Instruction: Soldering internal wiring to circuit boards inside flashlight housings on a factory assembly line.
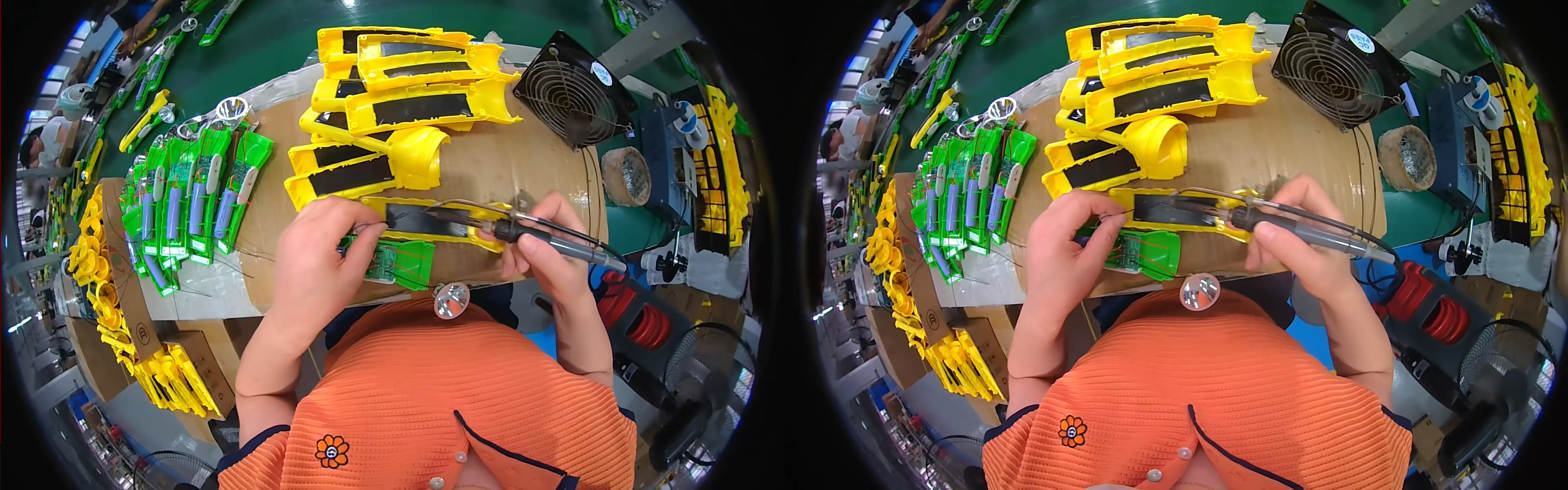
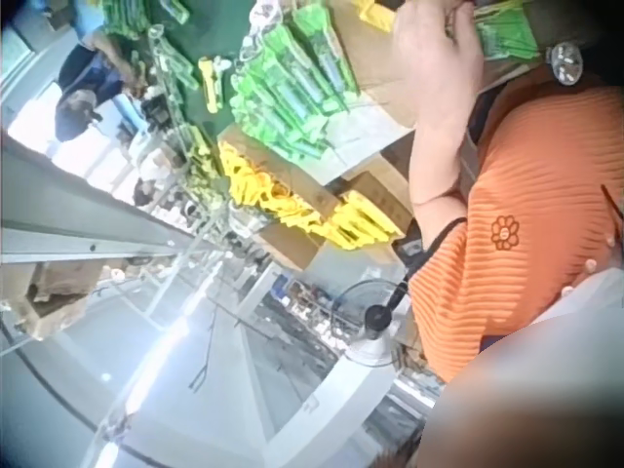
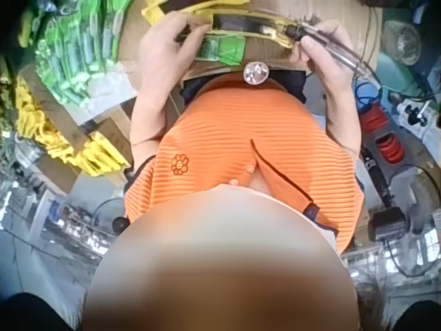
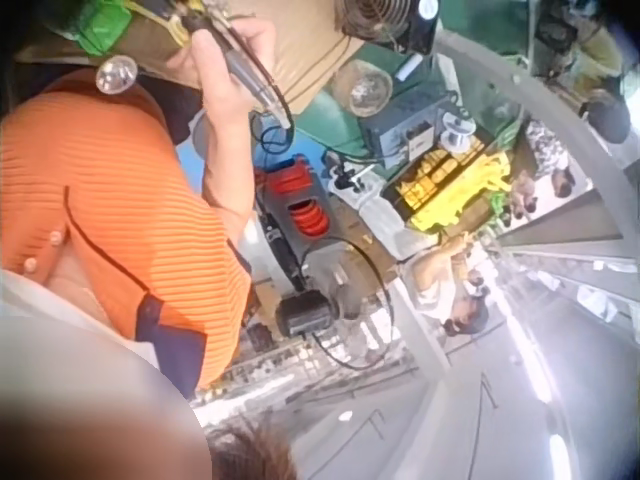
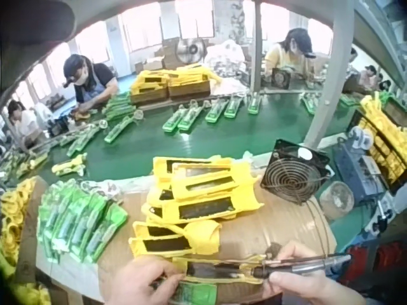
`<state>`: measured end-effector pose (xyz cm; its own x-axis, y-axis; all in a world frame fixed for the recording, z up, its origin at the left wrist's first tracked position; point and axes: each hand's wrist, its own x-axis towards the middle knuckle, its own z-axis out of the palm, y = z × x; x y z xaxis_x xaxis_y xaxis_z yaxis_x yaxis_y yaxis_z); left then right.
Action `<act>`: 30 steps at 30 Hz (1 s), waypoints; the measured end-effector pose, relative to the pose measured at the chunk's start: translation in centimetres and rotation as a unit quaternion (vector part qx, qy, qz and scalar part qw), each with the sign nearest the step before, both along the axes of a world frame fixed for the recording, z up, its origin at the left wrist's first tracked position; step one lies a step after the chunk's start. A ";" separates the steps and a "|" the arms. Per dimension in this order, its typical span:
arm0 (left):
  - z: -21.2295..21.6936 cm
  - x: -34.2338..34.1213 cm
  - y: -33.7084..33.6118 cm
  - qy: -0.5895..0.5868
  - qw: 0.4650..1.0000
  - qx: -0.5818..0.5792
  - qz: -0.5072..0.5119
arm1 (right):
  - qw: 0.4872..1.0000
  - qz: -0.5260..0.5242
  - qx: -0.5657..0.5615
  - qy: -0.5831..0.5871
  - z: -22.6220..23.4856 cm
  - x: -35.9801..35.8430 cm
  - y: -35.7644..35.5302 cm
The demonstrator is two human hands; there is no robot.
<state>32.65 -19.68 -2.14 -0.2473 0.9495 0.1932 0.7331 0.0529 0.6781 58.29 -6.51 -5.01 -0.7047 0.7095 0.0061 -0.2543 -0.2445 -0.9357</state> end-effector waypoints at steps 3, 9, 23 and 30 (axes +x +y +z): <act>0.3 0.0 1.4 -0.017 0.998 -0.013 -0.054 | 0.999 -0.034 -0.022 0.006 0.0 1.0 -0.2; 1.1 -1.7 3.5 0.003 0.976 -0.086 -0.202 | 0.997 -0.033 -0.042 -0.064 0.8 1.1 -0.2; 2.2 -1.4 4.5 0.118 0.948 -0.130 -0.266 | 0.982 0.025 -0.100 -0.159 2.4 -0.3 -0.1; 2.1 -1.4 4.5 0.123 0.945 -0.126 -0.275 | 0.976 0.040 -0.077 -0.200 2.7 -0.6 0.0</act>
<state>31.24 -15.15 0.00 0.3210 0.9445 -0.0694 0.8306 -0.2455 0.4999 57.65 -6.51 -2.34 -0.6814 0.6233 -0.3838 0.1501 -0.3942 -0.9067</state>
